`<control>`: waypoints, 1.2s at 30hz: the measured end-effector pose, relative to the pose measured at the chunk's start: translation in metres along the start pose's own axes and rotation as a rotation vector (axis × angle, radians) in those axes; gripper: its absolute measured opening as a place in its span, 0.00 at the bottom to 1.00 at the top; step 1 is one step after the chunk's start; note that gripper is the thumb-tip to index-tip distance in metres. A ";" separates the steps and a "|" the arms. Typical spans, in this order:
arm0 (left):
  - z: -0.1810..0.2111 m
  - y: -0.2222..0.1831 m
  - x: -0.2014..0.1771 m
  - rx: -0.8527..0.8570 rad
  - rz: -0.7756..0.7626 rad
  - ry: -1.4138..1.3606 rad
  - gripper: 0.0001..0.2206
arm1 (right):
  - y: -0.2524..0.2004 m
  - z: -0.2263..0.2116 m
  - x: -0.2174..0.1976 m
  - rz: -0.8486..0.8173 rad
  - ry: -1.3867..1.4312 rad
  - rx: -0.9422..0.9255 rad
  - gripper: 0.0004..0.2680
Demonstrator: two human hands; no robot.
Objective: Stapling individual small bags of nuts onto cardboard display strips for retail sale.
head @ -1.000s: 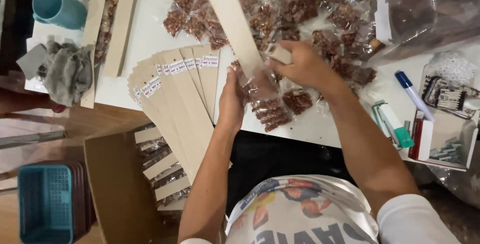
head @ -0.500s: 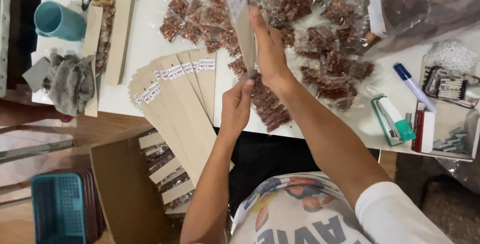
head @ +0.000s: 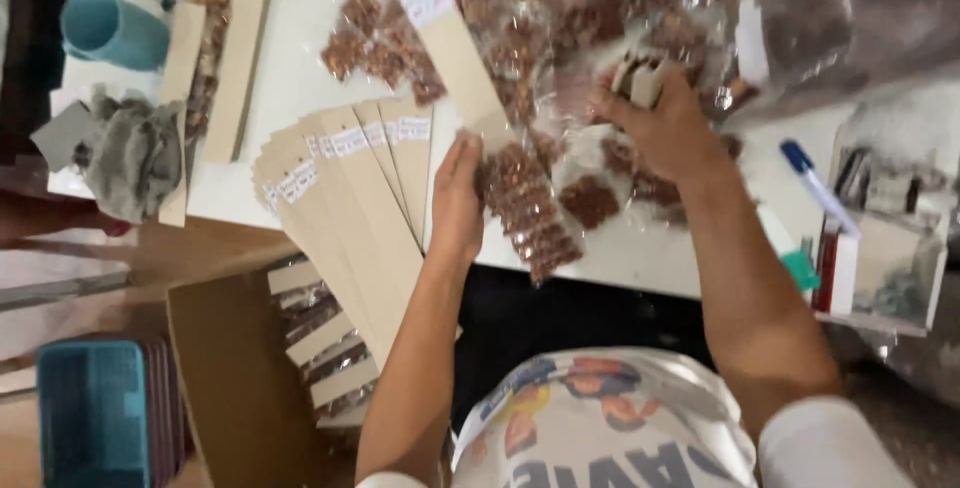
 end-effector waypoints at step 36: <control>-0.012 0.018 -0.020 -0.091 0.133 -0.242 0.29 | 0.043 -0.044 0.034 -0.206 0.369 0.215 0.05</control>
Point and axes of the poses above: each hand's wrist, its own y-axis towards the middle knuckle, its own x-axis out of the palm, z = x × y, the point moved 5 cm from there along y, towards the middle knuckle
